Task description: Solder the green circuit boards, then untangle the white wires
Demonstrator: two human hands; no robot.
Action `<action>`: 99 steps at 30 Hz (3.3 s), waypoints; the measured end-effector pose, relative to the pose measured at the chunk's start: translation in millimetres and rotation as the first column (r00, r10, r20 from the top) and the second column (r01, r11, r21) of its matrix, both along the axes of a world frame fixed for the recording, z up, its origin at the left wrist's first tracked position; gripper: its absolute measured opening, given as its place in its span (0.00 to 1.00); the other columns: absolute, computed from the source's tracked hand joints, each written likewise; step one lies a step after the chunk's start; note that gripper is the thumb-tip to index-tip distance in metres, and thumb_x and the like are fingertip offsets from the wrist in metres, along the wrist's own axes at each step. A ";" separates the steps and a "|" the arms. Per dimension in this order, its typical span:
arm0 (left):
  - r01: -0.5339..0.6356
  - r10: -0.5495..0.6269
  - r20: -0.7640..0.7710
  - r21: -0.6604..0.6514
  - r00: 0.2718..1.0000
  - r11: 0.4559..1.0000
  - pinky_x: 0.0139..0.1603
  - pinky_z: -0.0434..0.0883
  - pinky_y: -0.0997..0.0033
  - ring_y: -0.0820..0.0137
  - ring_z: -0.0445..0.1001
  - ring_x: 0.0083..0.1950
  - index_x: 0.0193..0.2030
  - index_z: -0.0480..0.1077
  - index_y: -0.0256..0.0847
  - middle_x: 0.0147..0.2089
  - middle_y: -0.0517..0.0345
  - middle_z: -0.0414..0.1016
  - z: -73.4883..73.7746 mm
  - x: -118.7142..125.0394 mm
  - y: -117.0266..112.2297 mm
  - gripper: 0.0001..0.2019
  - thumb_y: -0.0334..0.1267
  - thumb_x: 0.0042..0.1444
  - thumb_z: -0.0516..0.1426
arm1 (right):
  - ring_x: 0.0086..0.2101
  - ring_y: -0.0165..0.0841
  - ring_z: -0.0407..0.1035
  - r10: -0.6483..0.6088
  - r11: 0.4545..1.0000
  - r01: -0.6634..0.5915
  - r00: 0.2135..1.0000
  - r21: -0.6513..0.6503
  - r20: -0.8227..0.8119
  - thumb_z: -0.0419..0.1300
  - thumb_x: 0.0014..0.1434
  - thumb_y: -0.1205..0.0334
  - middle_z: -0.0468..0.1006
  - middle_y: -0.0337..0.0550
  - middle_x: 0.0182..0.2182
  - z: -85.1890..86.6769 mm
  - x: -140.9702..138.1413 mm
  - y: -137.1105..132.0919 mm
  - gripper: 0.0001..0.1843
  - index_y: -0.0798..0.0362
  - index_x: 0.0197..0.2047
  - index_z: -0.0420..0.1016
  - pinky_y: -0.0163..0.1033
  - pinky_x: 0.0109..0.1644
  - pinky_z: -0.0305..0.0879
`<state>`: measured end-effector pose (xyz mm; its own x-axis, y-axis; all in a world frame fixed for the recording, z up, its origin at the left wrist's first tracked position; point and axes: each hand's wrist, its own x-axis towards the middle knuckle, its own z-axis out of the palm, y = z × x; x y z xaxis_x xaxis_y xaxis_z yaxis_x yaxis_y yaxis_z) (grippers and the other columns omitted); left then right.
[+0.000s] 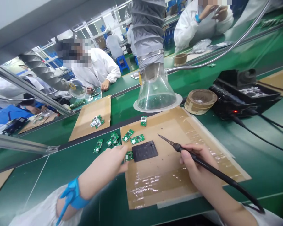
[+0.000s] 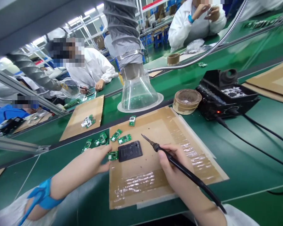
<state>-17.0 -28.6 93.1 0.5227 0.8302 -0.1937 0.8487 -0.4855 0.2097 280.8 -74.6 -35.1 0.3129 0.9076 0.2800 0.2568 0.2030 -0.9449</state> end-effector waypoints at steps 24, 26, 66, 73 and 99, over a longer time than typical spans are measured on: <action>0.204 -0.192 0.222 -0.035 0.956 0.978 0.52 0.79 0.55 0.60 0.79 0.53 0.66 0.68 0.51 0.62 0.49 0.69 -63.3 -8.5 42.1 0.21 0.52 0.70 0.58 | 0.37 0.38 0.78 0.010 1.000 -0.011 0.997 -0.017 -0.081 0.65 0.68 0.52 0.80 0.44 0.38 -0.1 -1.9 -1.4 0.12 0.47 0.50 0.74 0.44 0.40 0.77; 0.193 -0.186 0.252 -0.003 0.950 0.981 0.52 0.79 0.55 0.62 0.79 0.51 0.61 0.71 0.48 0.59 0.50 0.71 -67.1 -8.3 42.5 0.16 0.50 0.72 0.56 | 0.37 0.37 0.78 0.011 1.000 -0.013 0.998 -0.020 -0.067 0.65 0.69 0.52 0.80 0.44 0.38 1.6 -2.1 -1.1 0.11 0.48 0.50 0.73 0.43 0.38 0.77; -0.179 0.144 0.530 0.015 0.836 0.984 0.34 0.70 0.71 0.71 0.71 0.33 0.44 0.72 0.41 0.36 0.59 0.72 -84.7 5.9 25.1 0.09 0.40 0.72 0.53 | 0.30 0.31 0.75 0.069 0.998 -0.069 0.997 -0.008 0.044 0.64 0.70 0.56 0.80 0.39 0.36 5.9 -3.2 1.5 0.07 0.46 0.49 0.74 0.37 0.33 0.72; -0.089 0.082 0.582 -0.016 0.809 0.996 0.45 0.73 0.65 0.66 0.76 0.43 0.49 0.76 0.43 0.44 0.53 0.79 -82.1 0.3 20.7 0.12 0.39 0.75 0.51 | 0.34 0.35 0.78 0.177 0.984 -0.170 0.965 -0.051 0.193 0.65 0.69 0.57 0.81 0.41 0.37 8.1 -0.6 0.1 0.06 0.46 0.47 0.75 0.41 0.37 0.76; -0.068 -0.016 0.545 0.133 0.838 0.989 0.30 0.59 0.74 0.76 0.61 0.26 0.41 0.68 0.41 0.26 0.69 0.56 -91.1 26.1 27.8 0.04 0.31 0.69 0.54 | 0.31 0.31 0.78 0.204 0.976 -0.219 0.920 0.007 0.334 0.65 0.68 0.60 0.81 0.36 0.34 12.7 -1.7 3.6 0.04 0.45 0.46 0.75 0.36 0.35 0.73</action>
